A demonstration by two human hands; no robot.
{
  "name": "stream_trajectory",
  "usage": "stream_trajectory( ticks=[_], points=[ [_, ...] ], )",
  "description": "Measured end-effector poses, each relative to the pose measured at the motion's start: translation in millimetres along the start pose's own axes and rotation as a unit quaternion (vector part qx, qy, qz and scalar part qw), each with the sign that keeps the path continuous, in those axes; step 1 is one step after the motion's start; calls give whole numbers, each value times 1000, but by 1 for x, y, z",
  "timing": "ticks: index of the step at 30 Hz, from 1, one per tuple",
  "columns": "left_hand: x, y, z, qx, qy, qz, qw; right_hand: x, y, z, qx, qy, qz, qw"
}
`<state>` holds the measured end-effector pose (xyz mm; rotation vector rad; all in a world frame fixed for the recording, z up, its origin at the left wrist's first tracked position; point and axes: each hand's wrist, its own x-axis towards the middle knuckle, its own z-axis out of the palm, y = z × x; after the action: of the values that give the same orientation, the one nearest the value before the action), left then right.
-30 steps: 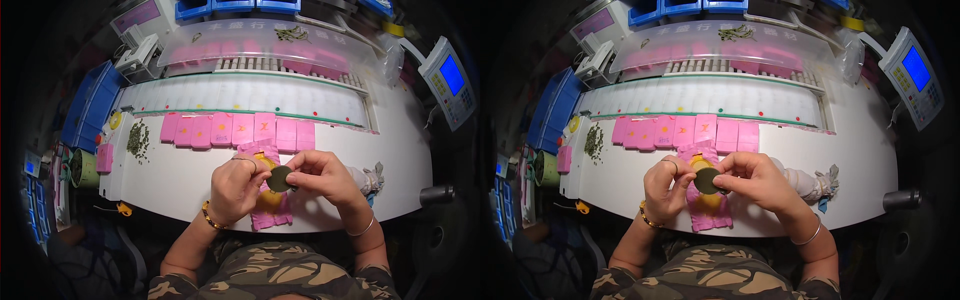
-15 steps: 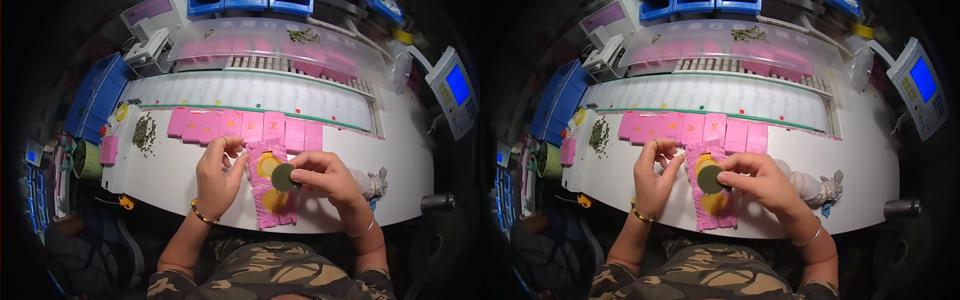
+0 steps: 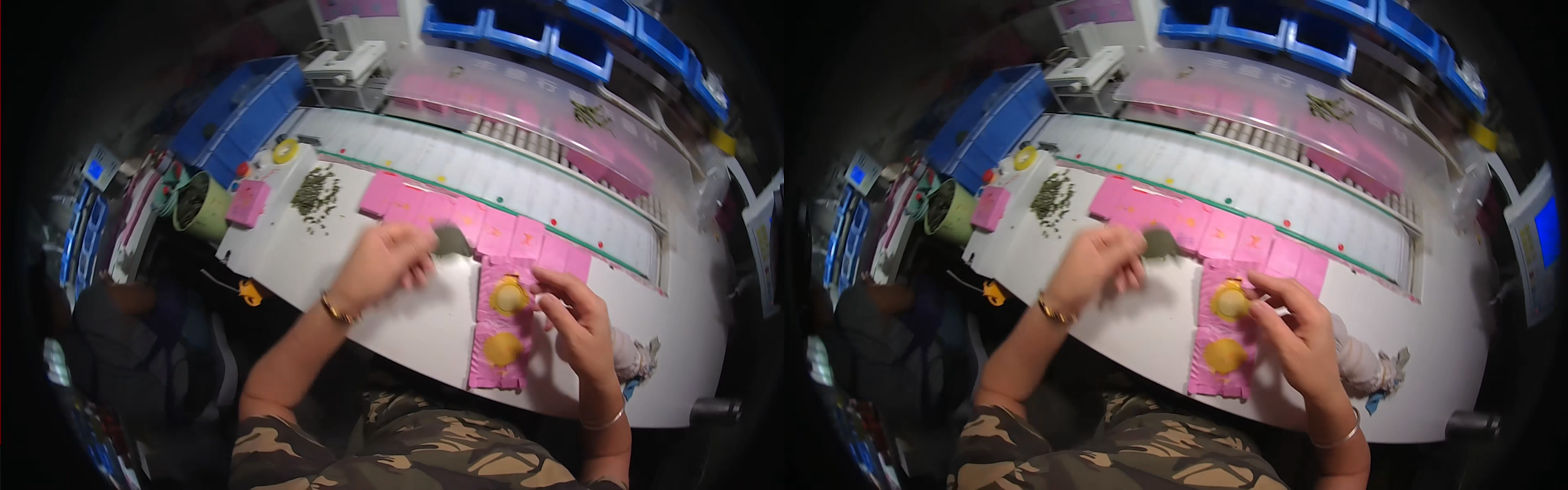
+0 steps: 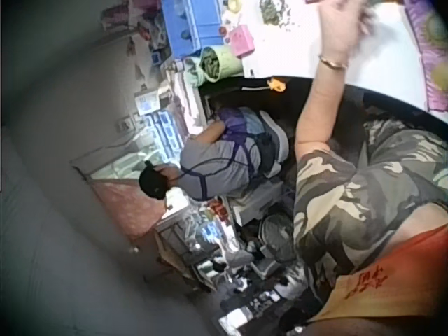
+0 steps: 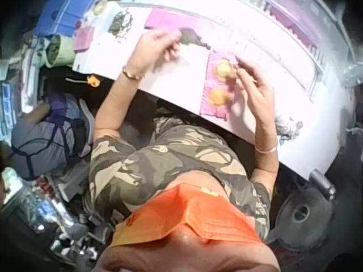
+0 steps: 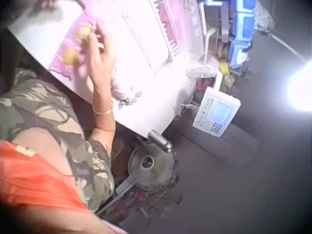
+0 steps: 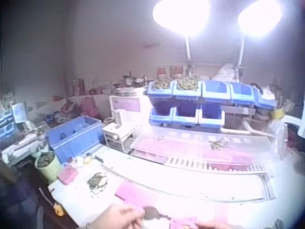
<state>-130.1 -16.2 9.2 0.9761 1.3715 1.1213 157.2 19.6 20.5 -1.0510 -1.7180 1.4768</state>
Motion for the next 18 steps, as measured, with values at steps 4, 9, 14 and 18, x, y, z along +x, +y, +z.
stream_trajectory(
  ticks=[4,9,14,18],
  points=[
    [37,37,-133,-150,180,285,929,-15,0,-6,15,9,35,999],
    [33,48,-110,-138,233,317,909,-24,2,-8,-3,13,3,1000],
    [0,-7,-20,-10,124,234,964,-47,8,-18,-72,85,-35,993],
    [-52,-30,27,242,-32,253,936,-70,19,-45,-349,161,-180,906]
  ],
)
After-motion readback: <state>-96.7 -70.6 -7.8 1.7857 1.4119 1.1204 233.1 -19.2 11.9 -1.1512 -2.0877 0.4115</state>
